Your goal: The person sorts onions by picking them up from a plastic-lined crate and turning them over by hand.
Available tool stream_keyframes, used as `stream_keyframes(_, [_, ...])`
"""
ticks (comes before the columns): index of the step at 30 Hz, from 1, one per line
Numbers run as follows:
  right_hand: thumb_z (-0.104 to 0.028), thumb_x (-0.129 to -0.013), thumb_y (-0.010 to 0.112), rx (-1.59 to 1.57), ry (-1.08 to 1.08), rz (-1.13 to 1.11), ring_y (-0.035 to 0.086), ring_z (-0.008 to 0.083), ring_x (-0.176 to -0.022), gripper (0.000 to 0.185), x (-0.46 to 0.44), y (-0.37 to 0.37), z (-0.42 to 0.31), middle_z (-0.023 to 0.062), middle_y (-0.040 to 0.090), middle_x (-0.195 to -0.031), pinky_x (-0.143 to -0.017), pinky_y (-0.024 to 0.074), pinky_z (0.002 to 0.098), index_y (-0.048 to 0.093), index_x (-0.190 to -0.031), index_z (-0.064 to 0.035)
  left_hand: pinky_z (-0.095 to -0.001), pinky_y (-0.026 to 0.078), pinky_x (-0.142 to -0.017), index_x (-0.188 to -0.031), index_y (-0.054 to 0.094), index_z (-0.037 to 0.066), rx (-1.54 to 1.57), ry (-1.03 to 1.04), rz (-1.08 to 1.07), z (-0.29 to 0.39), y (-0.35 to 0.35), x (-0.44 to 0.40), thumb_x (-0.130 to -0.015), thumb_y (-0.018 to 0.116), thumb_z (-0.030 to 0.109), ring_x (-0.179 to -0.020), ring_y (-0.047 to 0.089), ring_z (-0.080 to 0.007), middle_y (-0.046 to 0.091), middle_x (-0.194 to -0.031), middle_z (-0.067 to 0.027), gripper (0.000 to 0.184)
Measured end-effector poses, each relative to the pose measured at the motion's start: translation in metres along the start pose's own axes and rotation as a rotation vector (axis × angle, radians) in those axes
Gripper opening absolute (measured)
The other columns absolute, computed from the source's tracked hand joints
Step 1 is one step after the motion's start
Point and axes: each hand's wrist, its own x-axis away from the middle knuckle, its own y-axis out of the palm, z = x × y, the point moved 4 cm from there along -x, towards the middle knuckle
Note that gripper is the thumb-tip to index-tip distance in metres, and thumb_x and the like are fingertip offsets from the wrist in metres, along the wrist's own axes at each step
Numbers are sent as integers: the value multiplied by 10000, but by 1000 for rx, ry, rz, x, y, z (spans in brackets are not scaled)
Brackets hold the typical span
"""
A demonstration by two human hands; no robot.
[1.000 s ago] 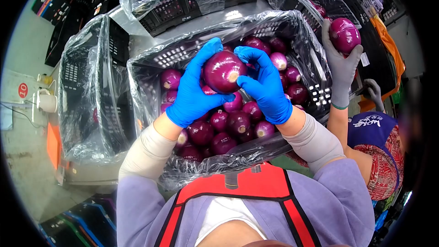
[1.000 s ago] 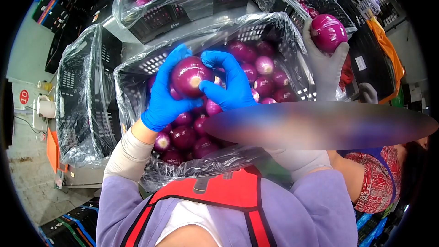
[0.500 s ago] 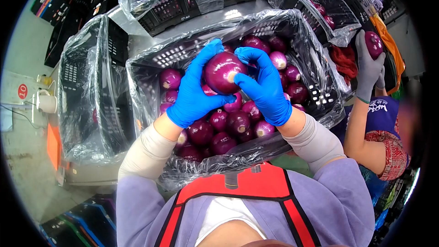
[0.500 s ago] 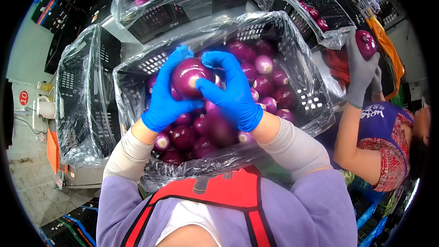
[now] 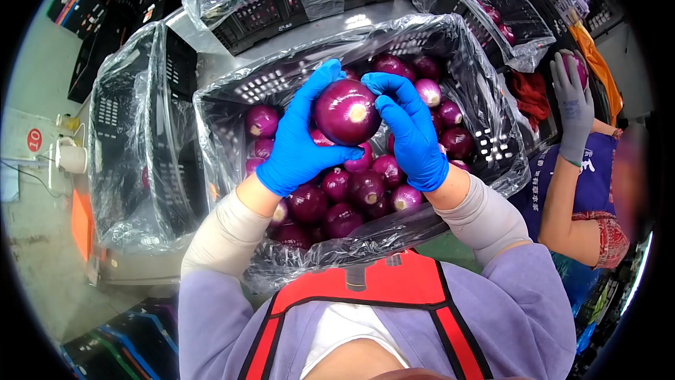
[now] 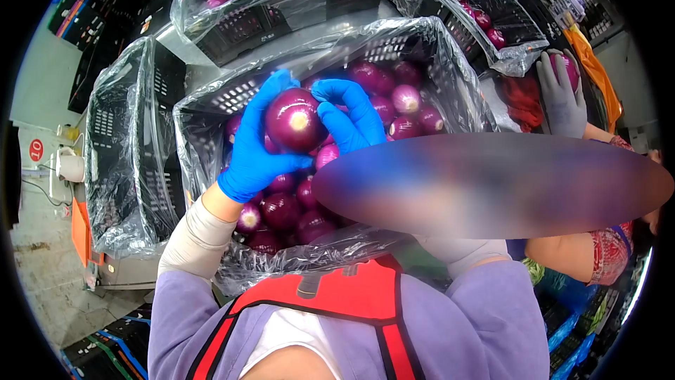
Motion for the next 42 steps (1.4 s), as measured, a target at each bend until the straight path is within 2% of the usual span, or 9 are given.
stream_keyframes(3, [-94, -951, 487, -7, 13, 4, 502, 144, -1151, 303, -1, -2, 2, 70, 562, -1216, -1036, 356, 289, 525, -1237, 0, -386, 301, -1130, -1453, 312, 46, 2, -10, -5, 0, 0, 0, -589, 884, 121, -1351, 385, -264, 361, -1481, -146, 1040])
stream_keyframes(5, [-120, -960, 508, -32, -13, -24, 505, 120, -1052, 290, -5, -4, 8, 32, 543, -1157, -937, 417, 272, 514, -1241, -47, -389, 298, -1132, -1455, 308, 47, 38, -3, 0, -1, 1, 0, -594, 882, 112, -1355, 379, -266, 352, -1486, -146, 1036])
stream_keyframes(18, [-120, -958, 506, -8, -20, -16, 506, 107, -1028, 266, -9, -7, 11, 31, 556, -1116, -925, 413, 259, 529, -1209, -32, -393, 292, -1136, -1457, 304, 51, 24, -5, -2, -1, 0, -1, -593, 885, 119, -1362, 369, -270, 344, -1491, -147, 1044])
stream_keyframes(20, [-94, -966, 457, -32, -15, -16, 517, 135, -1122, 294, -10, -7, 12, 65, 582, -1185, -1019, 374, 281, 535, -1231, 5, -395, 290, -1138, -1458, 304, 52, 5, 2, 0, -2, 0, -1, -589, 892, 133, -1364, 366, -269, 343, -1492, -148, 1052])
stream_keyframes(33, [-140, -957, 506, -114, 35, -38, 500, 124, -1061, 268, -11, -6, 10, 45, 547, -1123, -970, 389, 271, 523, -1194, -17, -399, 279, -1142, -1452, 314, 52, 39, -53, -11, -6, -1, -1, -591, 902, 172, -1371, 353, -275, 327, -1500, -156, 1049])
stream_keyframes(36, [-152, -931, 573, -135, 100, -37, 503, 137, -1069, 326, -13, -7, 13, 48, 551, -1152, -954, 411, 289, 512, -1225, -25, -392, 297, -1133, -1448, 317, 47, 83, -64, -10, -8, 0, -2, -611, 887, 132, -1371, 352, -270, 320, -1503, -151, 1016])
stream_keyframes(37, [-155, -921, 597, -169, 107, -32, 503, 142, -1076, 353, -13, -5, 14, 49, 552, -1163, -949, 419, 296, 507, -1237, -28, -385, 322, -1119, -1441, 330, 45, 242, -160, 24, -13, 0, 0, -659, 858, 143, -1349, 385, -261, 360, -1477, -145, 949])
stream_keyframes(39, [-81, -911, 607, -28, 27, -81, 502, 151, -1171, 475, -14, -4, 18, 75, 515, -1296, -1025, 395, 297, 435, -1351, -38, -378, 347, -1105, -1433, 343, 43, 401, -251, 52, -19, 0, -1, -707, 829, 153, -1326, 418, -252, 401, -1451, -140, 881])
stream_keyframes(42, [-105, -809, 745, 210, 1, -162, 439, 197, -1267, 803, -14, 1, 27, 108, 389, -1422, -1071, 366, 338, 275, -1459, -49, -360, 436, -1035, -1433, 338, 37, 713, -476, -3, -32, 3, 2, -883, 640, 387, -1219, 529, -240, 504, -1361, -127, 718])
